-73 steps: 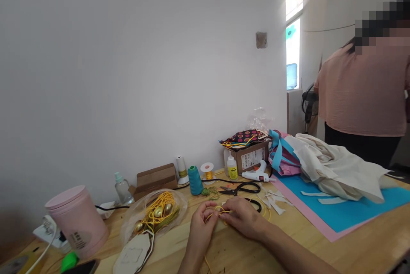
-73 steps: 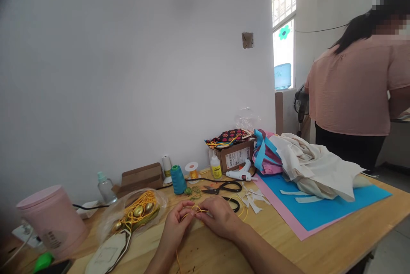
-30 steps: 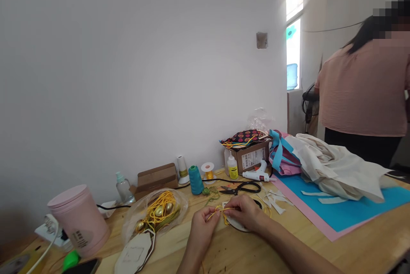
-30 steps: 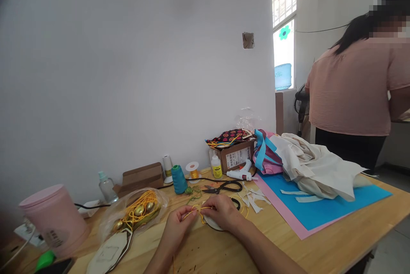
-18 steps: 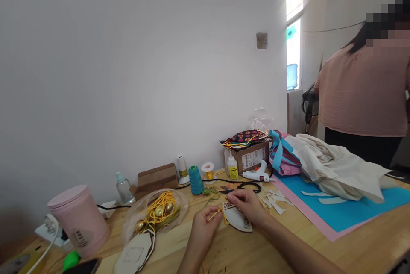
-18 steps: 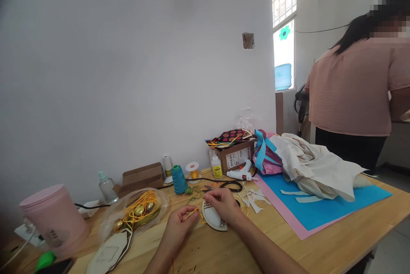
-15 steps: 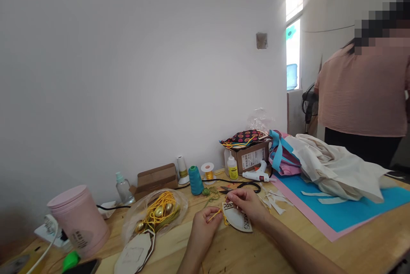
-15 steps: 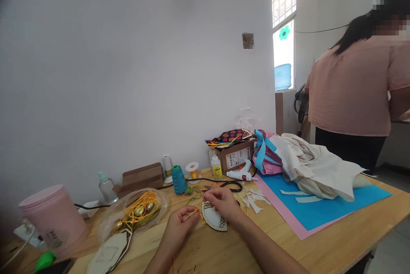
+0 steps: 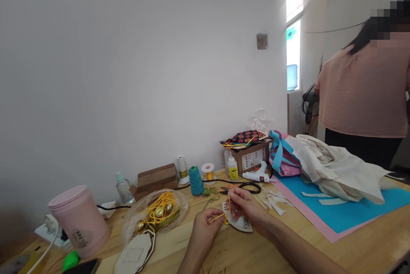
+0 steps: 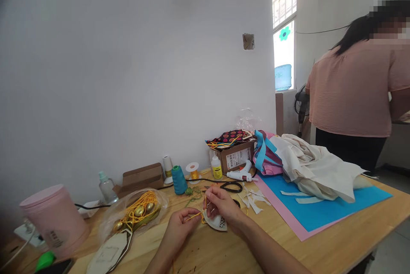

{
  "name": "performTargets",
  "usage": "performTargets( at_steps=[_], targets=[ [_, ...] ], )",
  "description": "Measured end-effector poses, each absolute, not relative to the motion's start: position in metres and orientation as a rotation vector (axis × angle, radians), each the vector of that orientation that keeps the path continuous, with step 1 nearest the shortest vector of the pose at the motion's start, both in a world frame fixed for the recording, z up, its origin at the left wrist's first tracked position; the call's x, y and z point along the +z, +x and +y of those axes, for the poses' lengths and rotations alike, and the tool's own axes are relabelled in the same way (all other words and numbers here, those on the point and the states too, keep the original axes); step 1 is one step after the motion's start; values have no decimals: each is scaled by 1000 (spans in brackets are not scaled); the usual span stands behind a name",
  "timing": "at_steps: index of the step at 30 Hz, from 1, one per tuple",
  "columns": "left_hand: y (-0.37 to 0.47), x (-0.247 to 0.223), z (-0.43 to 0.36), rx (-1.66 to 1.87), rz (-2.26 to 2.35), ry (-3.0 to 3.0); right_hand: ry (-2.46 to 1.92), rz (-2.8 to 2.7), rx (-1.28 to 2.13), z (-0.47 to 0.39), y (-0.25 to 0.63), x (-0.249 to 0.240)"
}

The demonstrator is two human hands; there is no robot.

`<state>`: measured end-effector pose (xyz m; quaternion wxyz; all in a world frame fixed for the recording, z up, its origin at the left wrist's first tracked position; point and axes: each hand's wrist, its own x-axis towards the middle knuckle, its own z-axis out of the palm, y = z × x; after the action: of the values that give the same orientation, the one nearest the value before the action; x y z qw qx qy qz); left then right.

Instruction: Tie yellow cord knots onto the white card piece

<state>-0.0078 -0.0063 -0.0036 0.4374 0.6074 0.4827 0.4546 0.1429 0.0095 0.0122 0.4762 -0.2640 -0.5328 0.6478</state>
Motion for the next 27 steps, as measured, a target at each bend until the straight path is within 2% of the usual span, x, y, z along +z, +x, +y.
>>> performTargets(
  at_steps=[12, 27],
  targets=[
    [-5, 8, -16, 1080, 1047, 1458, -631, -1139, 1548, 13, 145, 13],
    [-6, 8, -15, 1079, 1097, 1592, -628, -1136, 1537, 13, 147, 14]
  ],
)
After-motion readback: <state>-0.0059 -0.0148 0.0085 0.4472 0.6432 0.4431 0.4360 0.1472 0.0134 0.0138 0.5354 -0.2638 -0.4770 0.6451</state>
